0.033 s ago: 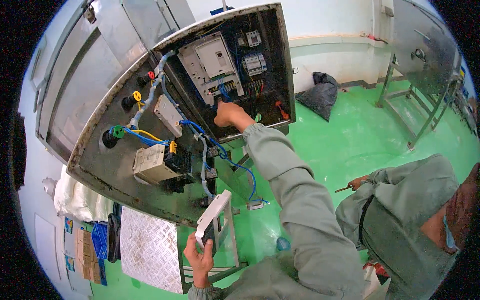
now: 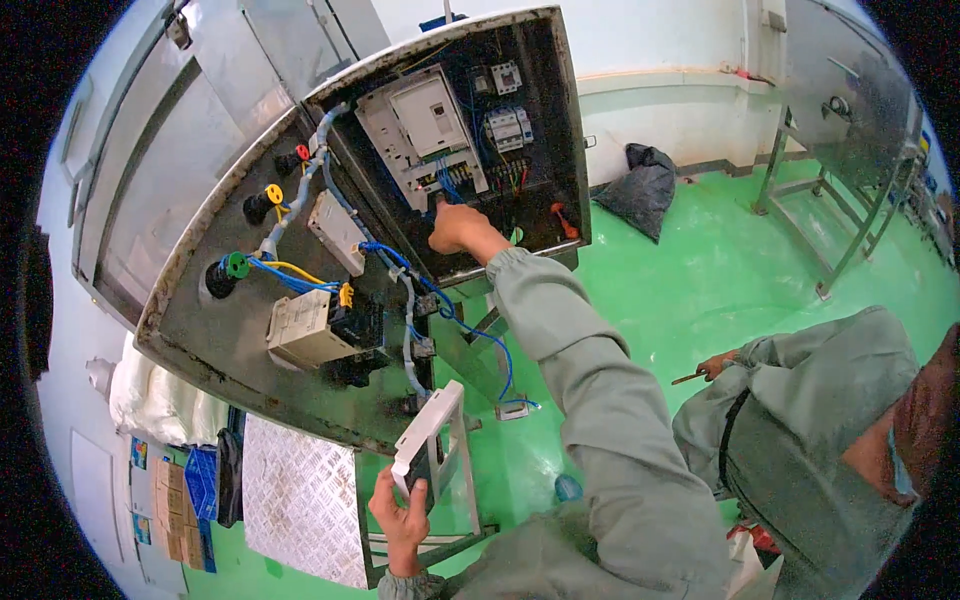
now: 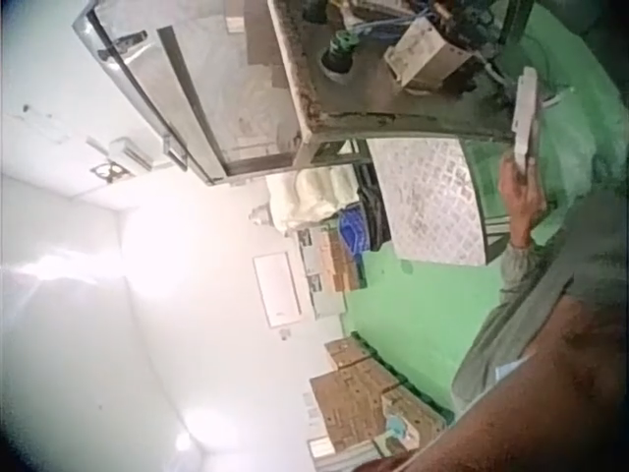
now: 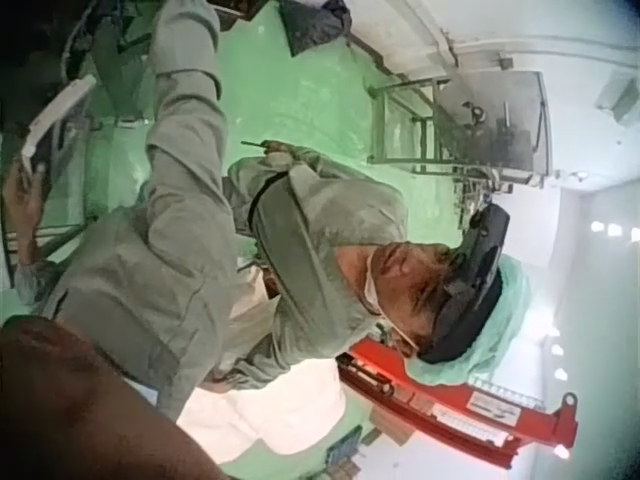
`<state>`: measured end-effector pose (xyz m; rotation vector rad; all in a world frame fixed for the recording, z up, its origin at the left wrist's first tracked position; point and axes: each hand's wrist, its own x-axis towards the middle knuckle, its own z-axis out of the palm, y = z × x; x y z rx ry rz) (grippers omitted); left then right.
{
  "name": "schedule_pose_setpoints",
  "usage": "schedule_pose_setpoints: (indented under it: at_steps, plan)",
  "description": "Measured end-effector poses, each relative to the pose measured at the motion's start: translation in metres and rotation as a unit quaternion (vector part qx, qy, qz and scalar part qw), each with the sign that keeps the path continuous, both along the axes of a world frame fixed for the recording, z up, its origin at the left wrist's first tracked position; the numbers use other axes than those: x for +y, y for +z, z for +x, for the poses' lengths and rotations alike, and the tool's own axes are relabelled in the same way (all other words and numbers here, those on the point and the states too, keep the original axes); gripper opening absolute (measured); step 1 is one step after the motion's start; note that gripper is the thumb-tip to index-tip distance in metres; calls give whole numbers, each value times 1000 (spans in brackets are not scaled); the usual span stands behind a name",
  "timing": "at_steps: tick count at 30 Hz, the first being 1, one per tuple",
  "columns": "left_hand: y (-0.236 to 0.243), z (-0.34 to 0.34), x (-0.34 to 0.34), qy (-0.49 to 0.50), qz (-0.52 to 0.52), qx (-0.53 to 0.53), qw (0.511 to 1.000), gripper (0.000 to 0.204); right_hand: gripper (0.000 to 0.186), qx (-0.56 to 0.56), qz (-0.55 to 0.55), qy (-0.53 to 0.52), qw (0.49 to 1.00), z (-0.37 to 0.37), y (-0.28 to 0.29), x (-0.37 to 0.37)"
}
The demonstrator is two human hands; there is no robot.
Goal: Perform maintenance and troubleshooting on an industrial control panel and electrical components.
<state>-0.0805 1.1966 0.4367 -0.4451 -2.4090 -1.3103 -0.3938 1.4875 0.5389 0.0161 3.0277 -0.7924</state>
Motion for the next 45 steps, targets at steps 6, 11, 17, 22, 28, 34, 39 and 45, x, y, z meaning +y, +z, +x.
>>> schedule_pose_setpoints:
  at_steps: [6,11,17,22,28,34,39,45]
  plan:
    - [-2,-1,-2,-5,-4,1,1000,24,79,-13,-19,4,1000,9,3,2]
    - [-1,0,-2,2,-17,-1,1000,23,83,36,-33,3,999,14,-3,7]
    - [-2,1,-3,0,-1,-20,1000,23,85,88,-60,-21,994,30,-7,4]
    - [-5,0,-2,-6,17,-15,1000,24,85,81,-30,-6,996,25,-10,13]
    - [-2,0,-2,2,3,-19,1000,22,85,60,-32,-16,998,23,-13,13]
    - [-2,-1,0,-3,-6,-17,1000,22,87,72,-49,-6,996,19,-23,20]
    - [-6,0,-6,1,-5,-20,1000,23,78,134,-135,-15,982,29,-12,10]
    - [-3,1,0,15,-12,-13,1000,23,73,139,-126,-24,982,35,-6,13]
